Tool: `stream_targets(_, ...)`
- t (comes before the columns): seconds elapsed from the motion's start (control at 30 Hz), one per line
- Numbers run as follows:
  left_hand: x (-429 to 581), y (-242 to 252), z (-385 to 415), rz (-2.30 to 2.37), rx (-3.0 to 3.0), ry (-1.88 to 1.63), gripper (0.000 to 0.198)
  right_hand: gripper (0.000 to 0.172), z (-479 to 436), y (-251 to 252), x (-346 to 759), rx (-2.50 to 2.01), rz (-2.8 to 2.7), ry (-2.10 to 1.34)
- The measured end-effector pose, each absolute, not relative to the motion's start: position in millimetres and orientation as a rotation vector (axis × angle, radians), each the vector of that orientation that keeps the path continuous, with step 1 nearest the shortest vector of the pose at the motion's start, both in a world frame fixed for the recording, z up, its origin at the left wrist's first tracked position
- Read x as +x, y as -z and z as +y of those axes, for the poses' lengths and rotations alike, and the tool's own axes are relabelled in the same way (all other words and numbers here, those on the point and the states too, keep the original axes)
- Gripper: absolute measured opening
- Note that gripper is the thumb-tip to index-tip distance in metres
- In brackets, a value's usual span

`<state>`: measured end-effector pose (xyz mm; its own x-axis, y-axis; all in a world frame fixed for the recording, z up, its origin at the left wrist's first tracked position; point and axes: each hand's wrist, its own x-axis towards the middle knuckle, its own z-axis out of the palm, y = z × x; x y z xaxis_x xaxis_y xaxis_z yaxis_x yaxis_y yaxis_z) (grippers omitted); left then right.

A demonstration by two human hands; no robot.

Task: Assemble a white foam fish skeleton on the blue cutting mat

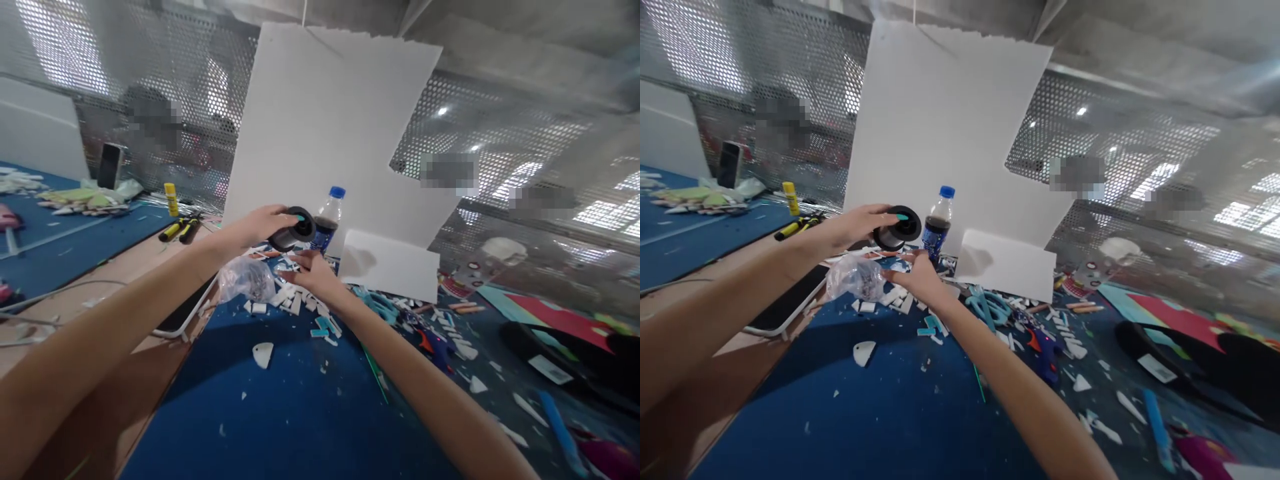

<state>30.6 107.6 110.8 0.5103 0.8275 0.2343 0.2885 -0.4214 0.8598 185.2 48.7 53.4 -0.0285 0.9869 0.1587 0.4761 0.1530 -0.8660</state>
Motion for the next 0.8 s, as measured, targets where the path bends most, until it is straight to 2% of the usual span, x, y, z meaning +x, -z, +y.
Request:
stream_targets(0.07, 28, -114, 105, 0.875, 1.892, -0.912, 0.044, 0.063, 53, -55, 176, -1.337, -1.632, -0.936)
stream_targets(0.23, 29, -117, 102, 0.795, 1.747, -0.958, 0.044, 0.026, 48, -65, 166, -1.197, -1.62, -1.135)
stream_targets(0.43, 33, -120, 102, 0.739, 1.595, -0.944, 0.038, 0.035, 45, -62, 175, -1.261, -1.503, -1.196)
stream_targets(0.53, 32, -123, 98, 0.713, 1.506, -0.946, 0.035, 0.048, 49, -55, 180, -1.295, -1.458, -1.165)
stream_targets(0.7, 32, -126, 91, 0.651, 1.178, -1.045, 0.019, 0.077, 48, -48, 177, -1.235, -1.469, -1.028)
stream_targets(0.73, 32, -126, 89, 0.65, 1.158, -1.045, 0.018, 0.078, 47, -49, 175, -1.206, -1.474, -1.031)
stream_targets(0.8, 34, -126, 86, 0.641, 1.154, -1.015, 0.019, 0.066, 45, -50, 171, -1.135, -1.468, -1.071)
